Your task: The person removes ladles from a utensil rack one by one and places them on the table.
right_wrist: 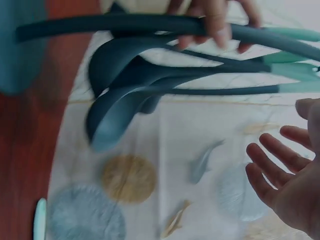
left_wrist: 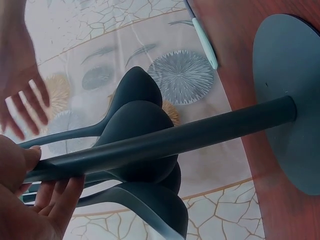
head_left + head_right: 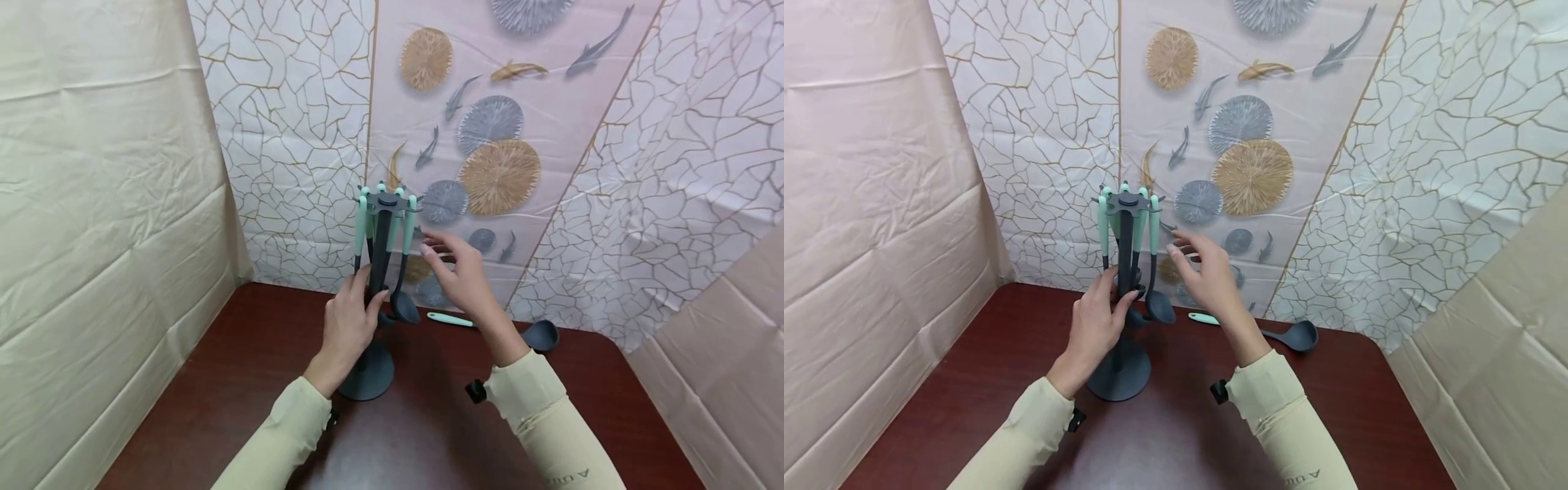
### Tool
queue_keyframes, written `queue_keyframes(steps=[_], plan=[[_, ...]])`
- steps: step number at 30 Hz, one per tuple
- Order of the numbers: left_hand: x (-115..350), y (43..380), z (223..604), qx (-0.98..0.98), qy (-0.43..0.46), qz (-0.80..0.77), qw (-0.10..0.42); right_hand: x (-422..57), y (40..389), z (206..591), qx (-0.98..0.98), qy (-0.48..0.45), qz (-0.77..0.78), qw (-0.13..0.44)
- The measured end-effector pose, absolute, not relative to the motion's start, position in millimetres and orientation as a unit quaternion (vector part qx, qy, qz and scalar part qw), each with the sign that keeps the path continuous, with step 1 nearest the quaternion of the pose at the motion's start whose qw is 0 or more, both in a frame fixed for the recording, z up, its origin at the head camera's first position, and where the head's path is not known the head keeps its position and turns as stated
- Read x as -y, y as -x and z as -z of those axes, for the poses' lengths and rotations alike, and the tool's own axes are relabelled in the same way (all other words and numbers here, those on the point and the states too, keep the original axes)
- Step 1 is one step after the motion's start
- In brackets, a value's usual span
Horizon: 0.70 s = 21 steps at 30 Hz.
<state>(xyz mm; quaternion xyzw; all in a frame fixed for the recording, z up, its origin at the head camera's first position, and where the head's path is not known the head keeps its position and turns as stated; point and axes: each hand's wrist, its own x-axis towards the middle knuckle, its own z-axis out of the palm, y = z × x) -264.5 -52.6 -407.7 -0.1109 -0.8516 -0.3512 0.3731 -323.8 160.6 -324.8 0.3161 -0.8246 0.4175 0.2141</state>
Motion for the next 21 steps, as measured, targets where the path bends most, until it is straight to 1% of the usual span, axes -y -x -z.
queue_keyframes(steps=[3, 11, 21], plan=[[53, 264, 407, 0.853, 0.112, 0.357, 0.365, -156, 319, 315, 0.809, -0.32, -0.442, 0.219], [54, 264, 407, 0.854, 0.107, 0.358, 0.362, -142, 308, 297, 0.801, -0.348, -0.417, 0.253], [54, 264, 409, 0.852, 0.108, 0.363, 0.362, -132, 306, 286, 0.791, -0.35, -0.441, 0.241]])
